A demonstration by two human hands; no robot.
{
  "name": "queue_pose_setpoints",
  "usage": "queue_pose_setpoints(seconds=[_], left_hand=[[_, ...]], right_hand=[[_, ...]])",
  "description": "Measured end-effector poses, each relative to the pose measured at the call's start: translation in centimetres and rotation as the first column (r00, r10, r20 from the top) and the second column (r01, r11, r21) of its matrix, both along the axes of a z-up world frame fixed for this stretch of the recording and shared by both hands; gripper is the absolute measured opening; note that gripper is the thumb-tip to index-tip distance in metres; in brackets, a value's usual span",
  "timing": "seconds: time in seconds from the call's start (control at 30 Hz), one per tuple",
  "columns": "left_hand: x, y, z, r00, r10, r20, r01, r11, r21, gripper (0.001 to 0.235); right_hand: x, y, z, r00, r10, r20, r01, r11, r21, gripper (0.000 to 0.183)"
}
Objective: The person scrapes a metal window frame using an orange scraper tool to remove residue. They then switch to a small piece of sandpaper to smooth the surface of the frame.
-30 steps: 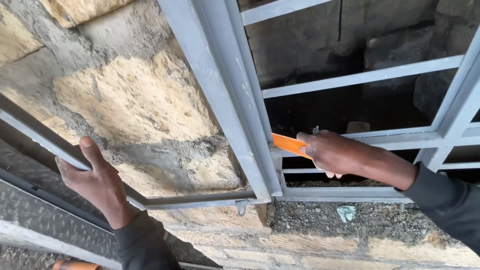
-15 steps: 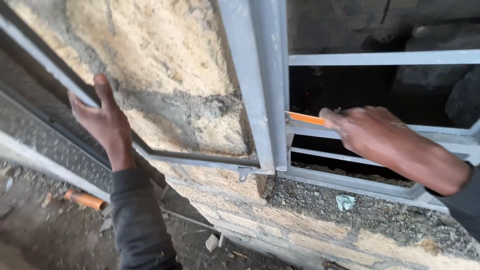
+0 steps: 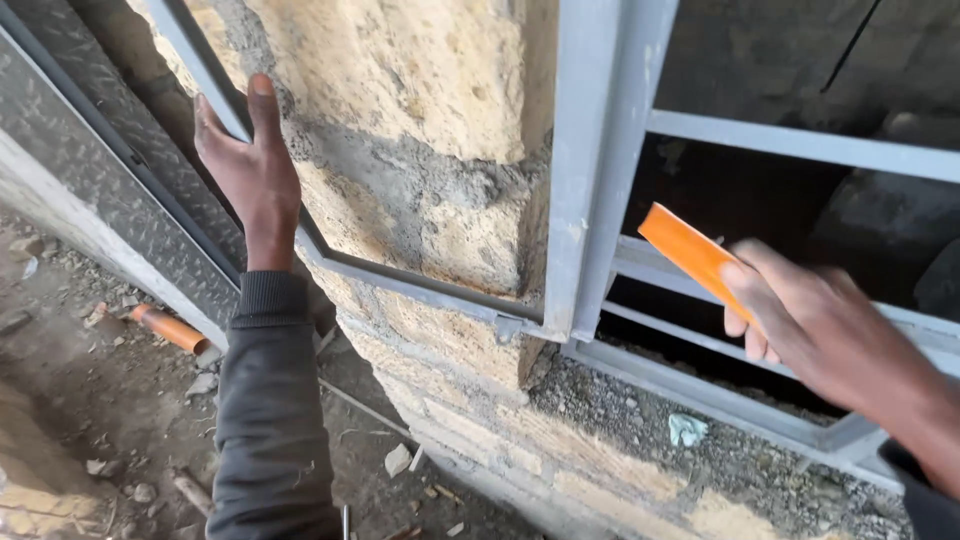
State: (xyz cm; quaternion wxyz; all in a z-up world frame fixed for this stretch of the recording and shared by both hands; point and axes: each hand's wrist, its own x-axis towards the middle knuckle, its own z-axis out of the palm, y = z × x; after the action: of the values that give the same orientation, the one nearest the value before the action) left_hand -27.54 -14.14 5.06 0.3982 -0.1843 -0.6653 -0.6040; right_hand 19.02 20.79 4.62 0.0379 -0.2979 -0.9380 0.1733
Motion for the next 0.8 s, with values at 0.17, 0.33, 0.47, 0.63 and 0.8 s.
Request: queue_pose_setpoints(seconds=[0.17,0.33,0.47,0.63,0.8], left_hand=[[1.2,0.2,0.6,0.998,-0.027,-0.056,0.025,0.999,-0.025,0.116],[-0.7,0.2,0.3,0.992,-0.012,-0.128,0.008,1.0,-0.025,0.085],[0.7,0.2,0.8,0.961,-0.093,-0.261,0.089,0.996,-0.029,0.049],[0.8,0.3,1.1,0.973,-0.104,-0.204,0.1,0.995,-0.026,0.067],[-0.3,-0.1,0.5,0.968,-0.161,-0.195,0.158,0.987,-0.032,0.029]], right_hand=[[1.7,4.1,-9.5,0.84,0.08,-0.537,-0.318,0.875,-0.367,0.109],[0.6,1.8,-7.1,0.871,-0.027,-0.49,-0.118,0.958,-0.263,0.092],[0.2,0.9,-5.4,0.923,-0.009,-0.384,0.011,1.0,0.002,0.085],[-2.3,3.1,-5.5,0.982,0.174,-0.07,-0.05,0.603,0.796,0.1],[-4.9,3.6,-6.0,0.974,0.22,0.053,-0.141,0.412,0.9,0.091]])
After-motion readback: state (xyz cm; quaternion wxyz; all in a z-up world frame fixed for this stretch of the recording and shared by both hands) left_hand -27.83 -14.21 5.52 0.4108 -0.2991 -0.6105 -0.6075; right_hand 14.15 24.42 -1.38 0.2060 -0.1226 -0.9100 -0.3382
